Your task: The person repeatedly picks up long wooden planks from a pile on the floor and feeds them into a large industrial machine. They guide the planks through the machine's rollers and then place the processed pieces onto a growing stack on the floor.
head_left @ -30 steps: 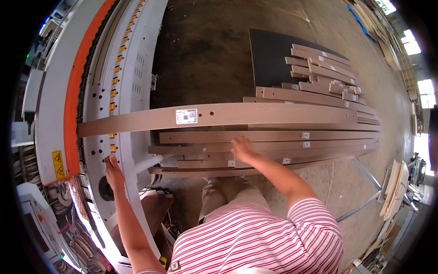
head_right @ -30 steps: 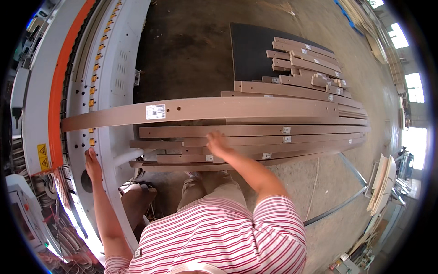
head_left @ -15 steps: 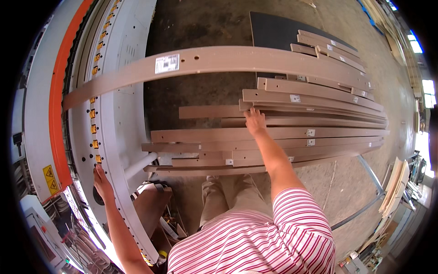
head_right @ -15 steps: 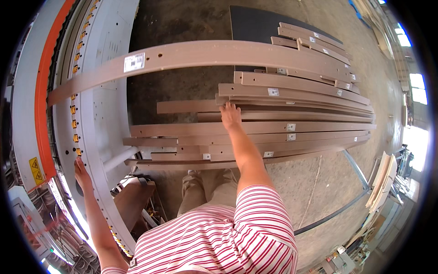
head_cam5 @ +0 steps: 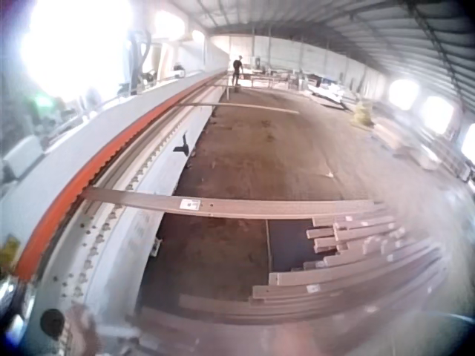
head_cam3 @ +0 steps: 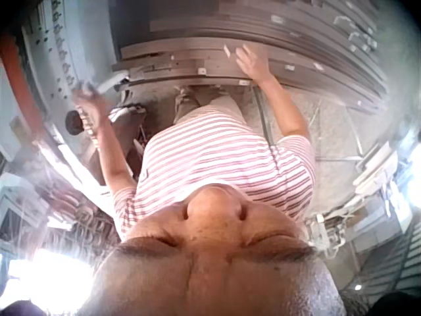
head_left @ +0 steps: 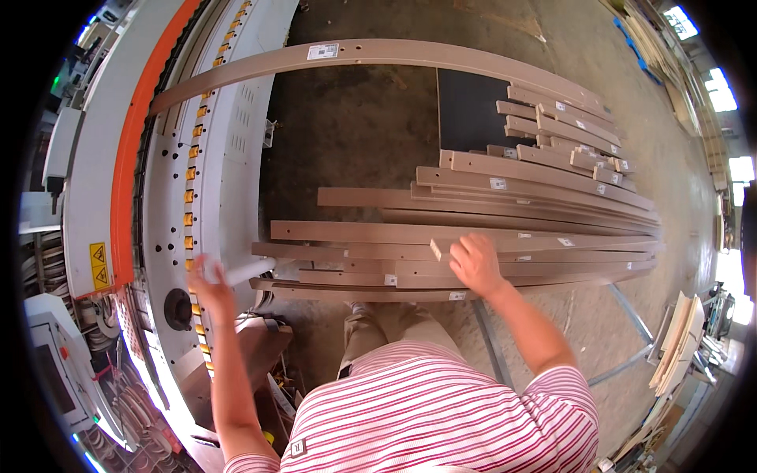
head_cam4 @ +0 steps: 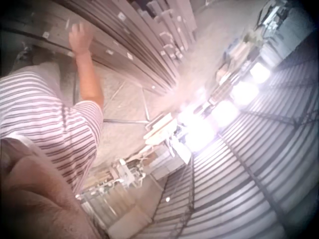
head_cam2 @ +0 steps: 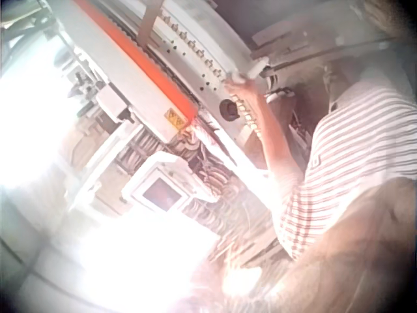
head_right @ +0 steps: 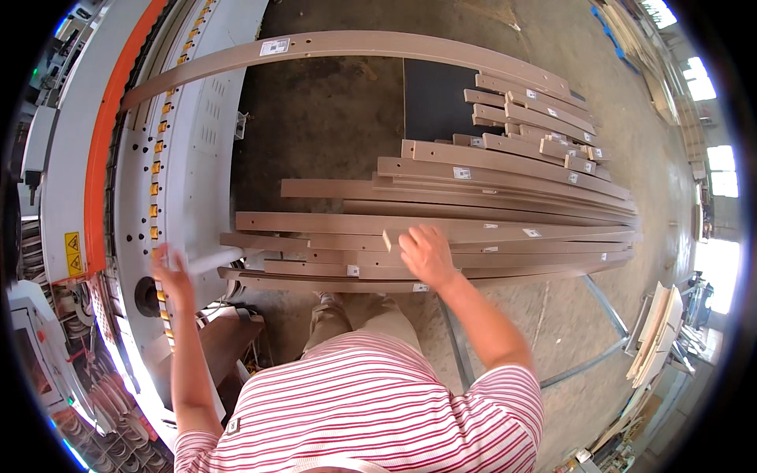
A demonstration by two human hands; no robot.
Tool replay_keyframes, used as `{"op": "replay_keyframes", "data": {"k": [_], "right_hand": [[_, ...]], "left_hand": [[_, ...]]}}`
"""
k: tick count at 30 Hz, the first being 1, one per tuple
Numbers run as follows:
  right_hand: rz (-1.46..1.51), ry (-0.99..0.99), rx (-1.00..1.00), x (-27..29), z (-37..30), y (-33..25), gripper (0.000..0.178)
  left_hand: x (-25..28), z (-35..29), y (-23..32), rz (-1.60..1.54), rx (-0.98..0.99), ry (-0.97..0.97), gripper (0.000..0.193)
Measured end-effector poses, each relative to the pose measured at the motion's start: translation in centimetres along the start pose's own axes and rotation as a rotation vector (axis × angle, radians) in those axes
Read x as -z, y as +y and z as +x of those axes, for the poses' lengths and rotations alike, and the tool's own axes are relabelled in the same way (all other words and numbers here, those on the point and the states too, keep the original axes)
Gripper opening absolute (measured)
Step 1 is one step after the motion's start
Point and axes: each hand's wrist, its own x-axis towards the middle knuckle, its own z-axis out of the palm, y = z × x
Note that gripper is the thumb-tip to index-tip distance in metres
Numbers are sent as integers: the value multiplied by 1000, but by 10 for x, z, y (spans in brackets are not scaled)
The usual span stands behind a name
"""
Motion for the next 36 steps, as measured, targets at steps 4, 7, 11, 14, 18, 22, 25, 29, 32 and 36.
{"op": "replay_keyframes", "data": {"k": [4,7,11,14,18,22,25,29,32,36], "right_hand": [[64,21,65,38,-12,-66,20],[93,26,151,57,-9,-103,15],[340,-107,165,50,0,-126,40],[358,-319,220,54,-5,-89,80],[811,-1054,-616,54,-53,39,77],[214,-876,-806,67,-132,146,110],[32,-889,-727,34,-123,148,98],[-12,-716,-287,0,-93,76,74],[64,-628,-75,12,-54,-17,62],[77,-571,-15,8,-27,-97,56]], "left_hand": [[-11,-76,182,-912,674,-1162,60],[-7,-114,257,-1350,1050,-1351,62],[19,-116,271,-1130,1152,-1083,55],[62,-107,251,-1070,1054,-984,58],[110,-82,185,-1050,978,-636,46],[139,-65,104,-955,1001,-179,44],[123,-65,35,-869,1048,68,46],[122,-39,-45,-686,974,292,51],[130,-38,-129,-565,1127,502,60],[92,-14,-140,-558,1192,454,83]]}}
